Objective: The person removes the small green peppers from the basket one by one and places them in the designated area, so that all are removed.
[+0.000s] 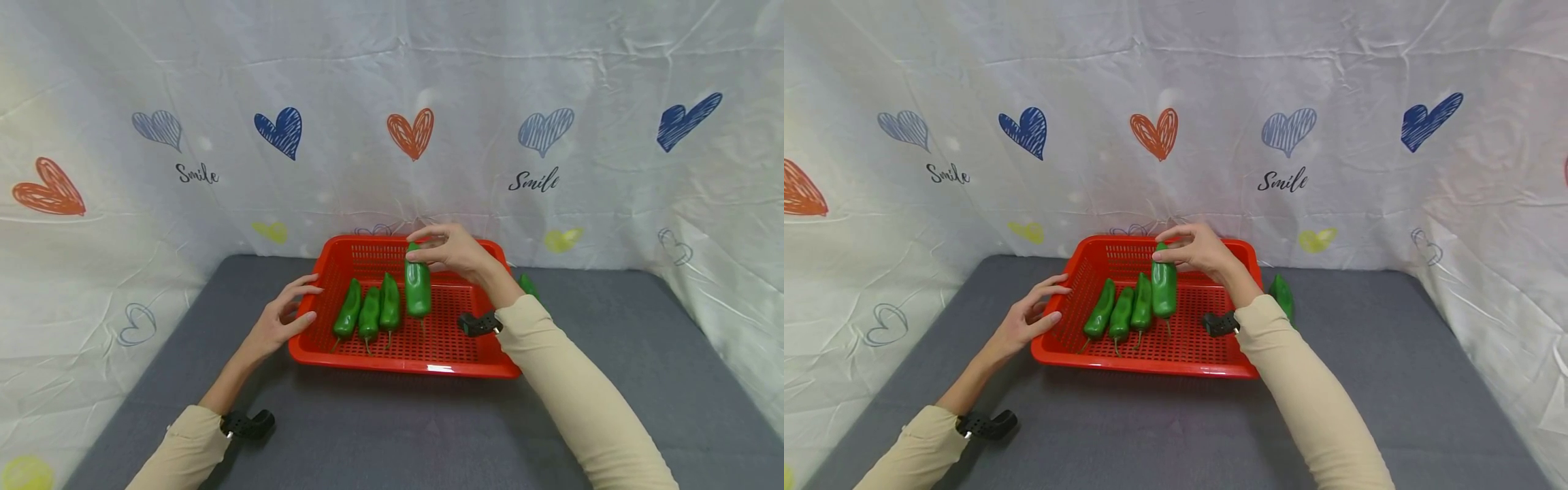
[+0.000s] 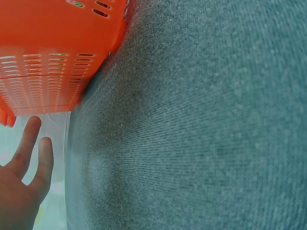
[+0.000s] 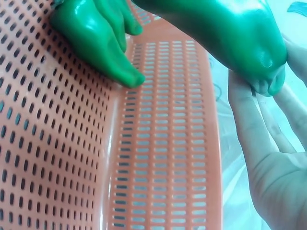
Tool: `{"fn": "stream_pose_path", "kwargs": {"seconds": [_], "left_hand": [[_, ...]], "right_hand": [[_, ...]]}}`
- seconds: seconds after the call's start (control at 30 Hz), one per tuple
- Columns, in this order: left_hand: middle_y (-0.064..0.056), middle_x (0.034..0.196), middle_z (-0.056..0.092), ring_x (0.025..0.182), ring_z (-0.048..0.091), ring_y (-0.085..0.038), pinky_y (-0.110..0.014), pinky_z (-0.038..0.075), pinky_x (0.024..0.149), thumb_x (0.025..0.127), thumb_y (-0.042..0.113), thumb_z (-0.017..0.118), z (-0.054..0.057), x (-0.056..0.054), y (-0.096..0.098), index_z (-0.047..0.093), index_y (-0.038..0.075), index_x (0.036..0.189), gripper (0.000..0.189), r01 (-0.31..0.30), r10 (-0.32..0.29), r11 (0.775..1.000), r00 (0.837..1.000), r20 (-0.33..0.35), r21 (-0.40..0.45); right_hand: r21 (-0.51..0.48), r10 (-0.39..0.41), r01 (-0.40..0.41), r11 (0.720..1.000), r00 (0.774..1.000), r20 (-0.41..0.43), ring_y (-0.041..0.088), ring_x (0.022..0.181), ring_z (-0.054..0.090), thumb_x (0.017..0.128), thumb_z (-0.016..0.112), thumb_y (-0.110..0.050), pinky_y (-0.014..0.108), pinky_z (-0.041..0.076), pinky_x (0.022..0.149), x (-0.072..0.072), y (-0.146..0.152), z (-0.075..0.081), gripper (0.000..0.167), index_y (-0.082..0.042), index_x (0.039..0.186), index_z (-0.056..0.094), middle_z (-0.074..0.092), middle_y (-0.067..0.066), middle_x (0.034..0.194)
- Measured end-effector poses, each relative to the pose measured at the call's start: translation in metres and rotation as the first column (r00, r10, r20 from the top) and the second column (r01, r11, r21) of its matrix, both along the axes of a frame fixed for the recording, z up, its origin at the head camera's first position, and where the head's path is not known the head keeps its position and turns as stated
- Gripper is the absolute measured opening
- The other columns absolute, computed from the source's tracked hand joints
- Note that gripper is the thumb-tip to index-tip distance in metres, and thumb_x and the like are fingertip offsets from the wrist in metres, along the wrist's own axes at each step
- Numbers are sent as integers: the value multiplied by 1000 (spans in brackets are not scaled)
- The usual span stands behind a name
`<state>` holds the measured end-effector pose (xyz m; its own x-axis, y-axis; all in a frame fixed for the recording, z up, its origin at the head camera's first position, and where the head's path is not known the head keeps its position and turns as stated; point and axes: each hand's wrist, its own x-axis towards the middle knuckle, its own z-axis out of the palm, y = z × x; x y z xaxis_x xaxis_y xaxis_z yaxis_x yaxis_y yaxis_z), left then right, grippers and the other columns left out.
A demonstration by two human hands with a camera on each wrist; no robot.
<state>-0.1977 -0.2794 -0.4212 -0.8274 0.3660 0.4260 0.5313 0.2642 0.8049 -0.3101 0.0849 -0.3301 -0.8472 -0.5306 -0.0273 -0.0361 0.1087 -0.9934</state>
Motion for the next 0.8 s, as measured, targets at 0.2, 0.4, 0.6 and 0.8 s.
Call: {"fn": "stream_pose_path", "kwargs": {"seconds": [0.2,0.4,0.6,0.8], "left_hand": [[-17,159,32,115,56,-42,-33,53,87,95,-9,61,2,1,1,53,-4,139,45,-8,8,1000,1000,0,-3],[-16,159,32,115,57,-42,-33,54,86,95,-7,61,1,2,1,53,-3,139,45,-12,12,1000,1000,13,-1],[-12,159,33,117,55,-40,-33,53,88,96,-6,61,-1,1,0,54,-1,140,45,-23,23,1000,999,30,-1],[-12,160,32,115,57,-41,-34,54,86,96,-6,61,-2,0,-1,53,0,140,45,-15,15,1000,999,32,-10]], "right_hand": [[18,-10,10,1000,1000,-3,34,104,66,89,81,-11,47,55,86,3,12,3,41,-2,127,68,63,22,127],[8,-28,28,1000,1000,3,31,104,67,89,80,-7,48,55,85,5,25,7,42,2,128,66,57,25,136],[24,-51,52,998,998,-21,28,100,68,89,79,-7,46,57,82,8,39,14,42,1,128,67,62,23,129],[35,-63,65,997,997,-46,28,102,67,89,80,-8,44,56,83,11,53,21,41,1,128,67,64,20,124]]}}
